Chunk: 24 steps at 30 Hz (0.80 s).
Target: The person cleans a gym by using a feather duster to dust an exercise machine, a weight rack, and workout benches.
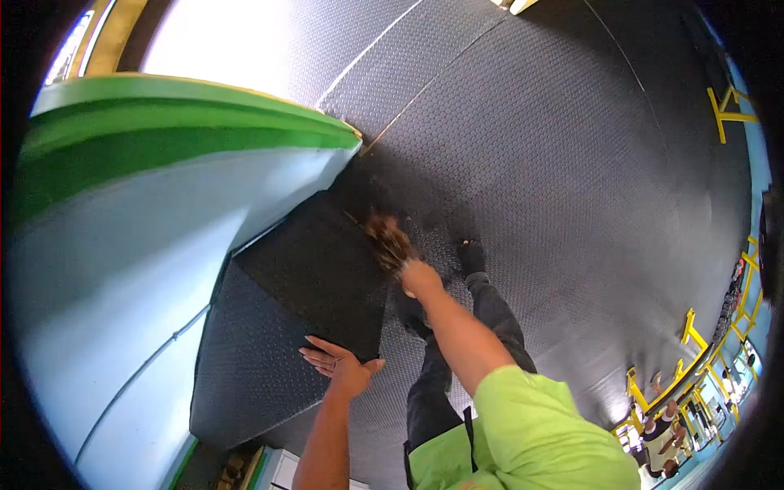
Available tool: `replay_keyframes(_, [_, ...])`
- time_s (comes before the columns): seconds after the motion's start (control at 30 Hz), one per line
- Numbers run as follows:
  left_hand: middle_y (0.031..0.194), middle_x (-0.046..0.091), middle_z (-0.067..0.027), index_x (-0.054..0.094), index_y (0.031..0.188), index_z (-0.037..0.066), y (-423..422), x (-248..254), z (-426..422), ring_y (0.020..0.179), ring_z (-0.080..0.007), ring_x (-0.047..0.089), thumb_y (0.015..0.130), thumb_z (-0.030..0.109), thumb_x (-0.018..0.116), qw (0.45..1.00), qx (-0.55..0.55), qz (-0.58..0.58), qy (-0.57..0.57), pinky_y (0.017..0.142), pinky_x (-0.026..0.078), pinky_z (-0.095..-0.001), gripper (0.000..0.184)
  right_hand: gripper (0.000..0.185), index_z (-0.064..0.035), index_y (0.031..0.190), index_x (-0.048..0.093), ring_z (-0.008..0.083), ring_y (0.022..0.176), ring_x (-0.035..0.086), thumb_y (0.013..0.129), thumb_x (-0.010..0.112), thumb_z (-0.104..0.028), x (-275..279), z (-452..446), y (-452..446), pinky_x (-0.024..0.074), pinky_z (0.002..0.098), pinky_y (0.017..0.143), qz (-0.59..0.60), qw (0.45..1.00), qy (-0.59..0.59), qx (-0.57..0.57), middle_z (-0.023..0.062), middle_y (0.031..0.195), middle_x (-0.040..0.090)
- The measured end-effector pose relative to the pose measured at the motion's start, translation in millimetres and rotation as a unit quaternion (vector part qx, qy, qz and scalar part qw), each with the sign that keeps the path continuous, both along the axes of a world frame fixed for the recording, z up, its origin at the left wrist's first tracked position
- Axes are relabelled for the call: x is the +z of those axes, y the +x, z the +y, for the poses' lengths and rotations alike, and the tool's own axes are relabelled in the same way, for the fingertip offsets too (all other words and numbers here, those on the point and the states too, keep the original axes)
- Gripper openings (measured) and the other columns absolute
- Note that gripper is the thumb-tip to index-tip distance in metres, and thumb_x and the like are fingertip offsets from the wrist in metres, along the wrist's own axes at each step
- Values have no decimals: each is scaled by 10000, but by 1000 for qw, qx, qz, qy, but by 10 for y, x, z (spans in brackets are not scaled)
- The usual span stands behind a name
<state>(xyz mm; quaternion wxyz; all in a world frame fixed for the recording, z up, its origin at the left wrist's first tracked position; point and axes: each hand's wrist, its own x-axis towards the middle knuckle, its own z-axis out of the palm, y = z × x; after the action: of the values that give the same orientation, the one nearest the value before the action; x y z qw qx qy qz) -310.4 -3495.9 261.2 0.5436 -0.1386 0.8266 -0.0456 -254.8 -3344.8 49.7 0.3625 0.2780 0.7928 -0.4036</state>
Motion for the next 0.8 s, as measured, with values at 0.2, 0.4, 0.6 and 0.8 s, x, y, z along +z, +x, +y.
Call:
replay_keyframes(0.2, [1344,-373,-394,-460,1255,5,32,13,24,1313,-520,-290,682,332,841,1000,2,4,-9,1112,-48,-574,1460,366,-23,1182,546,408,873,647,824,501,-85,1277,94,367,520,484,765,-102,992,-34,-70,238,925,661])
replay_keyframes(0.4, [1335,-364,-414,-459,1257,5,6,93,44,1309,-543,-271,691,313,837,997,-24,-28,63,1108,-21,-593,1447,552,-58,1363,382,461,825,612,817,463,-66,1843,-1016,1282,480,514,740,126,962,-152,-186,303,902,624])
replay_keyframes(0.6, [1346,-358,-405,-447,1280,29,104,-34,-84,1318,-532,-264,696,328,829,998,-5,52,34,1113,7,-595,1436,564,-79,1405,376,464,874,602,846,446,-68,1920,-1101,1394,484,497,758,13,949,-120,-290,276,961,634])
replay_keyframes(0.8, [1398,-344,-351,-363,1368,61,138,-34,-61,1343,-473,-281,655,551,765,990,44,119,63,1103,-31,-594,1421,457,-101,1375,420,444,981,590,919,433,-130,1790,-1502,1966,490,485,803,-46,960,-73,-266,259,1102,610])
